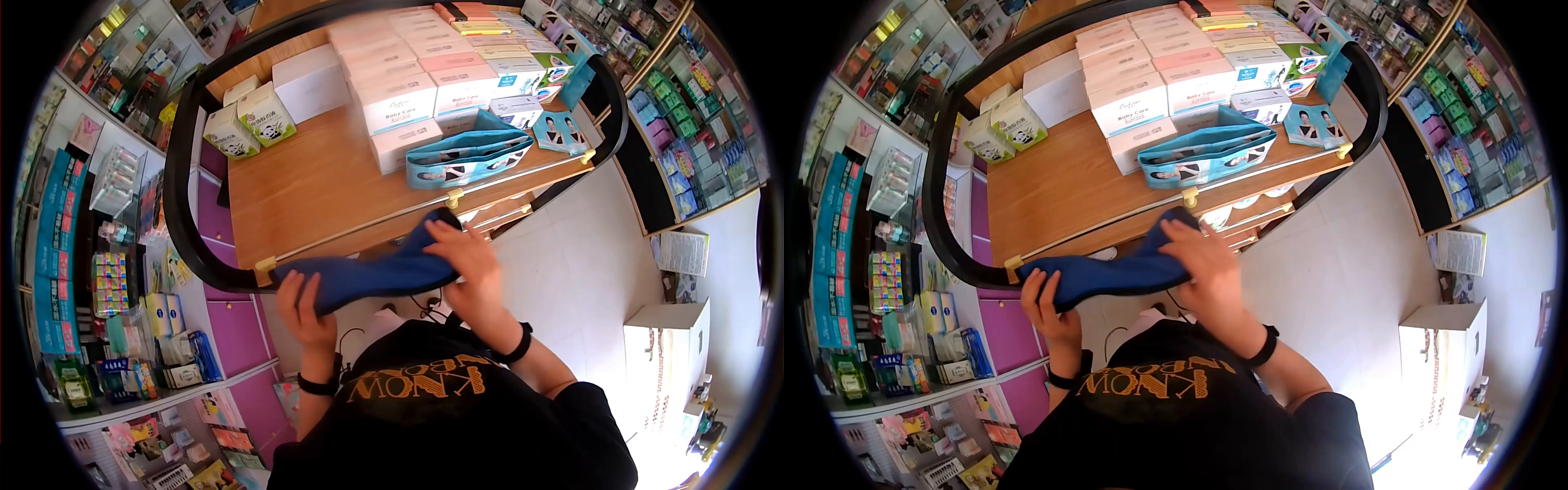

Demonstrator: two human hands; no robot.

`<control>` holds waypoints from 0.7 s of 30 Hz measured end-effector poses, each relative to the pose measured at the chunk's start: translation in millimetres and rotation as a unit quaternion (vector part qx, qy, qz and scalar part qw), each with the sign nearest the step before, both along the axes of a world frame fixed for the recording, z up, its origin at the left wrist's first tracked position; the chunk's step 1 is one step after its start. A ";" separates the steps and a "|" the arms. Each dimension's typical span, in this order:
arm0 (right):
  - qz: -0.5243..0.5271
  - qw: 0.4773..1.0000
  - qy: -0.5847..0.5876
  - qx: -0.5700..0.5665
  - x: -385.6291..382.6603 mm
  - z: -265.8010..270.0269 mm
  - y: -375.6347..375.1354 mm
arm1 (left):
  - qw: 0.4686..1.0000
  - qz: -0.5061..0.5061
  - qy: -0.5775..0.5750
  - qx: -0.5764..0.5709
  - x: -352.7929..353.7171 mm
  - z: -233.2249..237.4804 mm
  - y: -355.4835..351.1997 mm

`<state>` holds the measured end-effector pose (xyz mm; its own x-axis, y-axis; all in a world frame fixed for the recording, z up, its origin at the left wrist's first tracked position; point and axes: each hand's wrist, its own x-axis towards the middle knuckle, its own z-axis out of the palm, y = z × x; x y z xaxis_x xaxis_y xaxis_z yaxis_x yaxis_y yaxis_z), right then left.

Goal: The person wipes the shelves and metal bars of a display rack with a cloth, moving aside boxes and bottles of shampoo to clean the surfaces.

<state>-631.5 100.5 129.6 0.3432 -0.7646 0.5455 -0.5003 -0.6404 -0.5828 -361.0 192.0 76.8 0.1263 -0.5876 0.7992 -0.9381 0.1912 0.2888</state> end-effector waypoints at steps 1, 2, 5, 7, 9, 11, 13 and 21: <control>0.010 0.999 0.032 -0.007 6.8 1.9 4.4 | 1.000 0.005 0.000 0.000 1.5 0.6 0.5; 0.012 1.000 0.027 -0.010 14.0 0.8 2.9 | 1.000 0.021 0.000 0.006 4.2 1.8 -0.9; 0.038 0.999 0.007 -0.013 32.6 0.8 -10.1 | 0.998 0.047 -0.010 0.030 6.9 8.0 4.5; 0.056 0.998 -0.008 -0.013 41.4 1.8 -17.9 | 0.997 0.049 -0.014 0.064 2.4 12.8 4.6; 0.090 0.996 -0.017 0.000 45.4 2.2 -22.7 | 0.996 0.055 -0.011 0.065 -2.8 17.7 5.0; 0.097 0.995 -0.017 -0.001 43.8 1.6 -24.4 | 0.996 0.060 -0.006 0.066 -5.3 19.2 3.4; 0.104 0.994 -0.015 0.001 40.5 0.3 -25.3 | 0.997 0.062 -0.001 0.056 -6.4 17.8 2.2; -0.004 1.000 -0.011 -0.015 3.9 -12.0 -21.6 | 0.998 0.031 0.002 0.051 -20.5 20.6 -12.8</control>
